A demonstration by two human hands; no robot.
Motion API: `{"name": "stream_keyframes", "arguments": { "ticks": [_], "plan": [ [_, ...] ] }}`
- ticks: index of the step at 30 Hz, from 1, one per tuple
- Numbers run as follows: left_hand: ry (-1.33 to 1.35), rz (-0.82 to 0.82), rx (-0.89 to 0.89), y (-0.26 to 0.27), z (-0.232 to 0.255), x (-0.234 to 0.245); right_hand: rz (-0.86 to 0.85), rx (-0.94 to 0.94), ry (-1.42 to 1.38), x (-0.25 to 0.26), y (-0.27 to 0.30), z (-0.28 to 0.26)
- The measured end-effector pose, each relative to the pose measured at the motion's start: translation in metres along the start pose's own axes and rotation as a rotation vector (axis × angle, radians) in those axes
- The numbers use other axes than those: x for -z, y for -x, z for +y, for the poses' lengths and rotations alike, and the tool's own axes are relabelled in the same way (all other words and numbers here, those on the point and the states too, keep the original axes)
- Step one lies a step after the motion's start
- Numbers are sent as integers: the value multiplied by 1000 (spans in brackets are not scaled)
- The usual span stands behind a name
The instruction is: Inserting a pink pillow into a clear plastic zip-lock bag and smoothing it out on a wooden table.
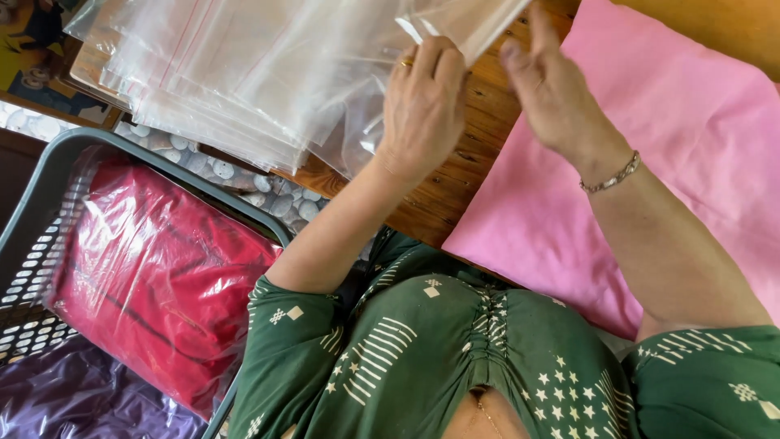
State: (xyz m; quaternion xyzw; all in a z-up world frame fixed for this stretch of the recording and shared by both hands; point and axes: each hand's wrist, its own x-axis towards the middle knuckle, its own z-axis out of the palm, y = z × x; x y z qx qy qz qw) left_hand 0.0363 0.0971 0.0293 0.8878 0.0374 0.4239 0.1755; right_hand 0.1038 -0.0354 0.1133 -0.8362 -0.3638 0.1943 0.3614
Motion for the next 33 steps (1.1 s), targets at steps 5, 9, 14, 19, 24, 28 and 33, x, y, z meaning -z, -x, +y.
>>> {"name": "stream_keyframes", "arguments": {
  "ticks": [5,9,14,19,24,28,33],
  "plan": [
    [276,-240,-91,23,50,-15,237,-189,-541,-2,-29,63],
    [485,-330,-125,18,50,-13,293,-262,-628,28,-5,65],
    [488,-180,113,-5,30,-11,278,-302,-775,79,40,89],
    [438,-556,321,3,38,-36,205,-398,-751,97,80,119],
    [229,-803,466,6,58,-49,426,-467,-163,93,100,162],
    [174,-715,504,8,51,-47,392,-456,-143,93,114,114],
    [211,-888,565,15,45,-48,102,-558,-6,77,122,100]
  ]
}}
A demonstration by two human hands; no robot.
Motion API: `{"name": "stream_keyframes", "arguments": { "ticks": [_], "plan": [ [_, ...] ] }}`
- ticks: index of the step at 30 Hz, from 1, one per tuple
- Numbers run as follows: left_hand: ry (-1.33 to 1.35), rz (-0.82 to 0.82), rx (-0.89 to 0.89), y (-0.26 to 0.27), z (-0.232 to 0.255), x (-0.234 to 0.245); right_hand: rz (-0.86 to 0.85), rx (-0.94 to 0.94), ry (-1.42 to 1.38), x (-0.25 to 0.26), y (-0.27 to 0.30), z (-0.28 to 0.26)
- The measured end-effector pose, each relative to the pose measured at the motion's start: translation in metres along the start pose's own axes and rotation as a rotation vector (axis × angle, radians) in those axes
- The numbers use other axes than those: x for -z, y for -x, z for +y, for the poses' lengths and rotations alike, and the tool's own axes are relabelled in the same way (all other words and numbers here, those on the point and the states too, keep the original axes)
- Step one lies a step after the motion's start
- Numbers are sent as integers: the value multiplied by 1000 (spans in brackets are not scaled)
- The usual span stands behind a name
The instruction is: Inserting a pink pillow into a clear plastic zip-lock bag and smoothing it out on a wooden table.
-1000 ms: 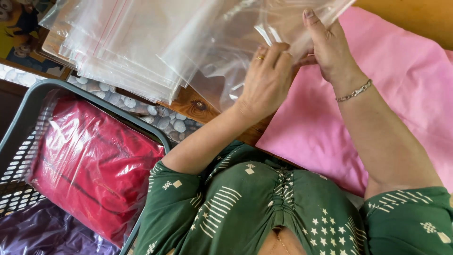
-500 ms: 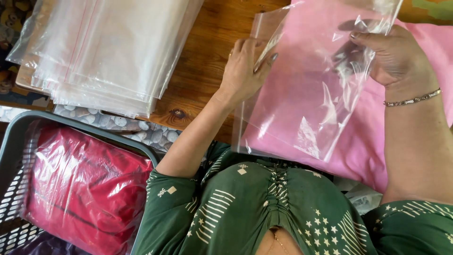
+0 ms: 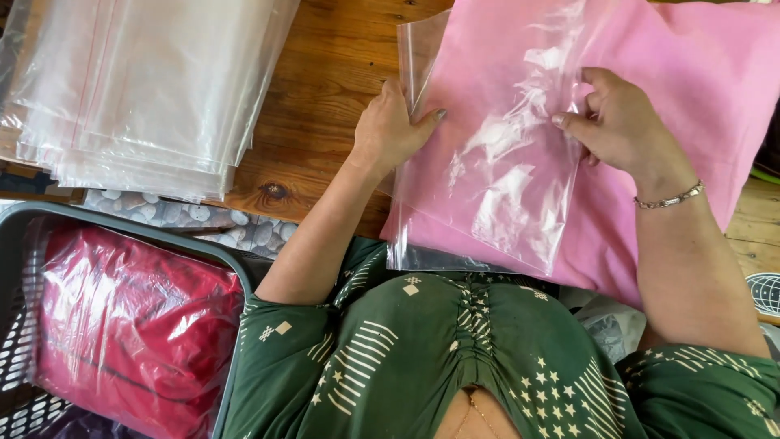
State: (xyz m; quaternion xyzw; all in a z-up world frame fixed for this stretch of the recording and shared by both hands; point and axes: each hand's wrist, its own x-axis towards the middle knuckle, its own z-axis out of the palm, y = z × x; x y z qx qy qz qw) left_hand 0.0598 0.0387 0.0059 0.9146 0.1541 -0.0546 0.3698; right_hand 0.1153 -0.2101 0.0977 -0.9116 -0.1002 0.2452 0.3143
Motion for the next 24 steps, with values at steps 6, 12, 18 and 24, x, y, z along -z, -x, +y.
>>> {"name": "stream_keyframes", "arguments": {
  "ticks": [6,12,18,24],
  "plan": [
    [340,91,-312,-2,6,17,-67,183,-210,-4,-15,4],
    [655,229,-565,22,54,39,-197,346,-439,-42,-57,-18],
    [592,-77,-727,50,69,32,-149,263,-493,-9,-55,-30],
    [930,-443,-523,31,69,15,81,208,-731,25,-34,17]
  ]
}}
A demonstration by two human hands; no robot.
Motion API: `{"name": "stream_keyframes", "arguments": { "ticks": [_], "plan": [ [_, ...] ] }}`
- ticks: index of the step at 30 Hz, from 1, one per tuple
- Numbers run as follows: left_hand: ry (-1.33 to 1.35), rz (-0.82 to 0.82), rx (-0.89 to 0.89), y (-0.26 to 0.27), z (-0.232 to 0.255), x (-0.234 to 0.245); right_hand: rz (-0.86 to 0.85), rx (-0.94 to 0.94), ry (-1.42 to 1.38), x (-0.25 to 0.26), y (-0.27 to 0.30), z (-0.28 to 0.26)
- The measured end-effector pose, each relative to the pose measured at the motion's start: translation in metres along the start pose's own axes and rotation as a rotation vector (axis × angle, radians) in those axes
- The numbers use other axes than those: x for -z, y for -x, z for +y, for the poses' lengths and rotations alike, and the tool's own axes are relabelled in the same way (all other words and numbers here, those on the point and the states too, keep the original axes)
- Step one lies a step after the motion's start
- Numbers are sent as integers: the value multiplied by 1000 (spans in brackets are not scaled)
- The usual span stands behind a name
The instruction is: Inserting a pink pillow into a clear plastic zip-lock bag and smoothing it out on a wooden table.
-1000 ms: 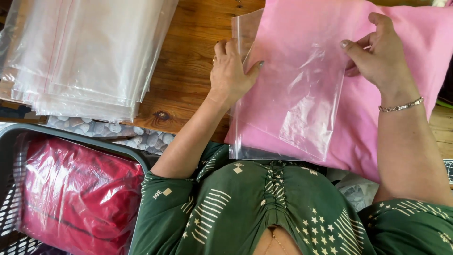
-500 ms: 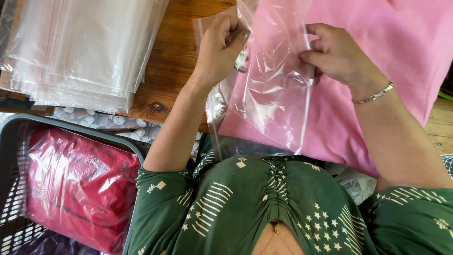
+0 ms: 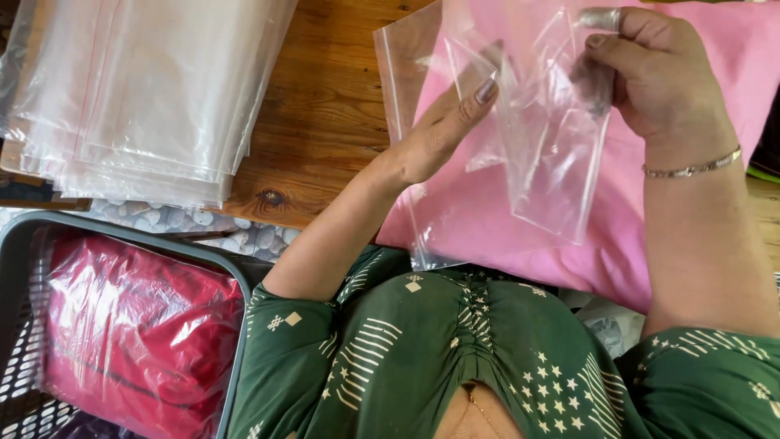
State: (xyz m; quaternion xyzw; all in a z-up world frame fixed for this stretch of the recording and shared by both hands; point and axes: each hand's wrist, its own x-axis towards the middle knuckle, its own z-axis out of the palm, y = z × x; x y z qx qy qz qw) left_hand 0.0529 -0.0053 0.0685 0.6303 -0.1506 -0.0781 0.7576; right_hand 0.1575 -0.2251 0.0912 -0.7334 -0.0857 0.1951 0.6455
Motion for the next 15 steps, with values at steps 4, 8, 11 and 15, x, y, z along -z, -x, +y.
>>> {"name": "stream_keyframes", "arguments": {
  "ticks": [4,8,11,15],
  "plan": [
    [267,-196,-123,-22,-16,-28,-401,303,-250,-13,46,-26],
    [563,-173,-352,-34,-10,-25,-180,547,-54,0,59,-23],
    [796,-205,-340,-39,-12,-11,220,576,141,18,47,-8],
    [1148,-162,-290,-46,-8,1,-289,82,-417,14,33,2]
  ]
}}
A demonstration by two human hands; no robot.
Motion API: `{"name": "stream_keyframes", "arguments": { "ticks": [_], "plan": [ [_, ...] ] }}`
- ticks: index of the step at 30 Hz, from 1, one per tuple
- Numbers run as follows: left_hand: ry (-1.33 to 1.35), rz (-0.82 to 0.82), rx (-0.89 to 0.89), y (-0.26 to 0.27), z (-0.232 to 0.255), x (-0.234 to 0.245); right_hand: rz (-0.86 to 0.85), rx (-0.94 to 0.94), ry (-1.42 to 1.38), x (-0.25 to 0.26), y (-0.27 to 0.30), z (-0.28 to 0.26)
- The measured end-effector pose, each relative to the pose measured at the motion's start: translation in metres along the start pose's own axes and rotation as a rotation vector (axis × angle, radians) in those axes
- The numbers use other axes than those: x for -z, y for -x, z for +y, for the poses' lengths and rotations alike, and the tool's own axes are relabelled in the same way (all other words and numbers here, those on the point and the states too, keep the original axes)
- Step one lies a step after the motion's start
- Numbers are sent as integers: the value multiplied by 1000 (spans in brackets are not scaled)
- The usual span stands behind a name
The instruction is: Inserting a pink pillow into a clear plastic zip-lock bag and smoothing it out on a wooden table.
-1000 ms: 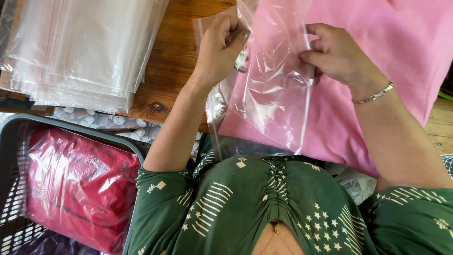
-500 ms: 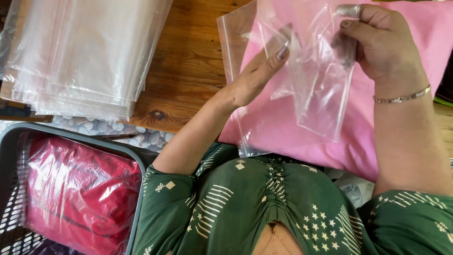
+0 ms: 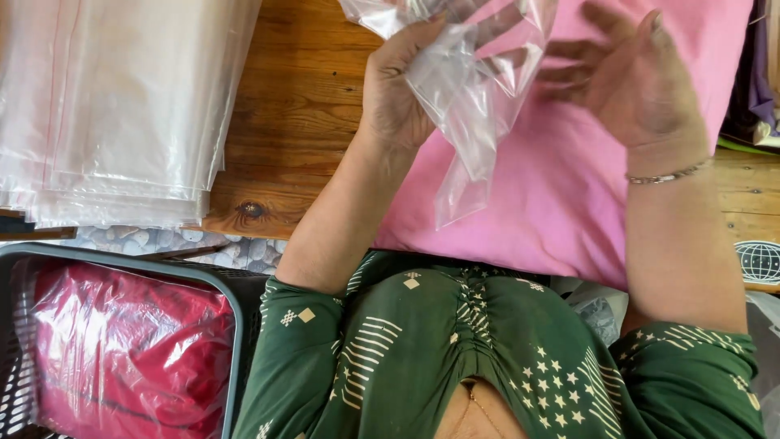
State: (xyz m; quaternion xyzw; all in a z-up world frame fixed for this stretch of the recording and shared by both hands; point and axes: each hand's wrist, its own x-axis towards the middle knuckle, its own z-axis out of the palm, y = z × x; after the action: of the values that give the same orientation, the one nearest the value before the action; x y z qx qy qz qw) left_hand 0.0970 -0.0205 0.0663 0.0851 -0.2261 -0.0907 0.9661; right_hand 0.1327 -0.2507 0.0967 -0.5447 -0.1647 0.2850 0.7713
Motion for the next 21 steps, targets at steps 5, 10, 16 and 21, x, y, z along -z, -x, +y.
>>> {"name": "stream_keyframes", "arguments": {
  "ticks": [5,10,16,21],
  "plan": [
    [85,8,-14,-1,-4,5,-176,-127,-307,-23,-21,40],
    [100,32,-7,1,-5,-13,-182,4,-438,-39,-29,38],
    [55,186,-27,3,4,-35,-152,67,-508,-22,-29,59],
    [-206,249,-20,5,36,-7,223,-54,-93,-10,-14,36]
  ]
}}
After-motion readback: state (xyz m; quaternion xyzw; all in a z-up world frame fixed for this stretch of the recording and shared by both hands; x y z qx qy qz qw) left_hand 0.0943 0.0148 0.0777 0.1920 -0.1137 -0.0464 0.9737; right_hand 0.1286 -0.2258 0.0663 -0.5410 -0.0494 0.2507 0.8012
